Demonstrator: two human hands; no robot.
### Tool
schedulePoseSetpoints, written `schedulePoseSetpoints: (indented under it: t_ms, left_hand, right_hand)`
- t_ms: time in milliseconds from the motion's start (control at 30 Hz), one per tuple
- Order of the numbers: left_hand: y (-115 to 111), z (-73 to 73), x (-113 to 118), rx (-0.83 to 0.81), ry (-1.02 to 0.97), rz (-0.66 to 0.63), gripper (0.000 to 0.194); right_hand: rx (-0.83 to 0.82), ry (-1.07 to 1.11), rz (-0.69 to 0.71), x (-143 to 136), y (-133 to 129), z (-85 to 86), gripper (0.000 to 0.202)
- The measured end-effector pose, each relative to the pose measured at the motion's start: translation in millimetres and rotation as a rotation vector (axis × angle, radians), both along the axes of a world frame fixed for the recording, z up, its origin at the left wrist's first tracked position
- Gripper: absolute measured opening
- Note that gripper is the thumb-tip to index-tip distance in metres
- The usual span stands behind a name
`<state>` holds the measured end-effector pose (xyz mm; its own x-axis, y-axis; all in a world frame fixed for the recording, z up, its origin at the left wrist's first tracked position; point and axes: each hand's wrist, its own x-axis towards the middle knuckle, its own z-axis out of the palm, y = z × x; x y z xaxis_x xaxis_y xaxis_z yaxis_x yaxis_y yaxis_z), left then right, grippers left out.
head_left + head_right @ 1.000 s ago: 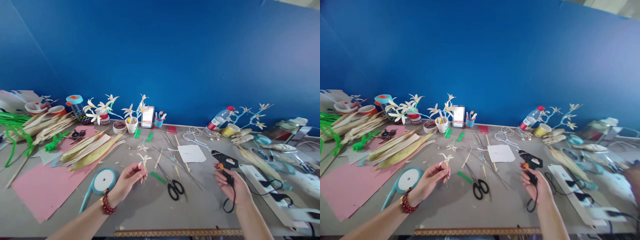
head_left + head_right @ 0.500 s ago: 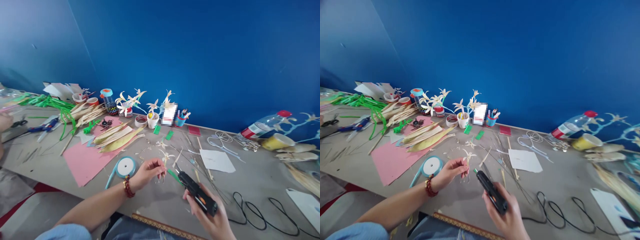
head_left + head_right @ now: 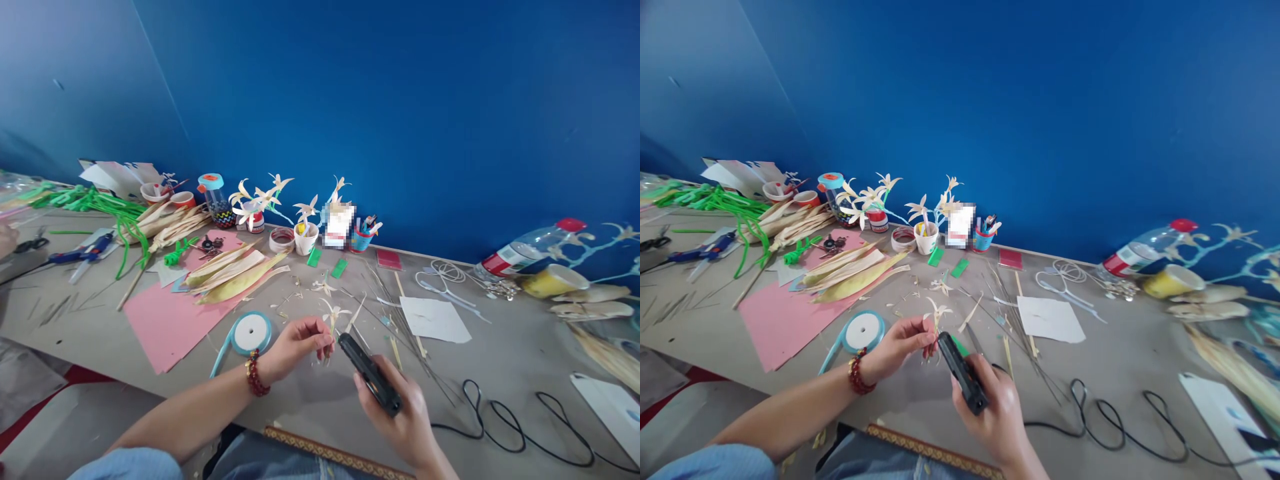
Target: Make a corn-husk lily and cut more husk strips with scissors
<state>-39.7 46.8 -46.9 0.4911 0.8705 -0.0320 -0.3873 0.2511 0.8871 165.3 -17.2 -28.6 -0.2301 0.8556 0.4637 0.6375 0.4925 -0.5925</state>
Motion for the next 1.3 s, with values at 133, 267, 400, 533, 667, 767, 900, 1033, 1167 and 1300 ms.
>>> schedulePoseSetpoints:
  t_ms: [133, 267, 400, 533, 667, 767, 900, 1033, 1167, 1300]
  left_hand:
    - [0, 0.5, 0, 0.016, -0.036, -0.019, 0.027]
    - [0, 2.4, -1, 0.031, -0.023, -0.028, 0.026]
    - [-1, 5.1, -2, 0.049, 0.019, -0.019, 0.029]
    - [-1, 6.5, -2, 0.062, 0.046, -0.022, 0.031]
    - [-1, 6.8, -2, 0.066, 0.05, -0.025, 0.031]
    - [-1, 7.6, -2, 0.065, 0.054, -0.03, 0.032]
    - [-1, 8.0, -2, 0.062, 0.064, -0.033, 0.032]
    - [-1, 7.6, -2, 0.063, 0.078, -0.039, 0.033]
    - [-2, 8.7, -2, 0.062, 0.075, -0.036, 0.033]
    - [-2, 10.1, -2, 0.052, 0.063, -0.04, 0.033]
  right_hand:
    - [-0.046, 0.028, -0.006, -2, 2, -0.5, 0.008]
    - [-0.049, 0.031, -0.008, -4, 1, -0.2, 0.006]
    - [-0.034, 0.029, -0.01, -4, 0, -0.6, 0.007]
    - [-0.045, 0.041, -0.006, -4, 1, 0.3, 0.007]
    - [-0.051, 0.041, -0.017, -5, 2, -0.2, 0.008]
    - [-0.063, 0.04, -0.027, -5, 1, -1.7, 0.01]
    - [-0.077, 0.044, -0.033, -3, 0, -2.5, 0.011]
    - [-0.073, 0.06, -0.023, -3, 0, -2.4, 0.01]
    - [-0.091, 0.059, -0.025, -3, 1, -2.7, 0.014]
    - [-0.082, 0.056, -0.033, -4, 1, -4.2, 0.014]
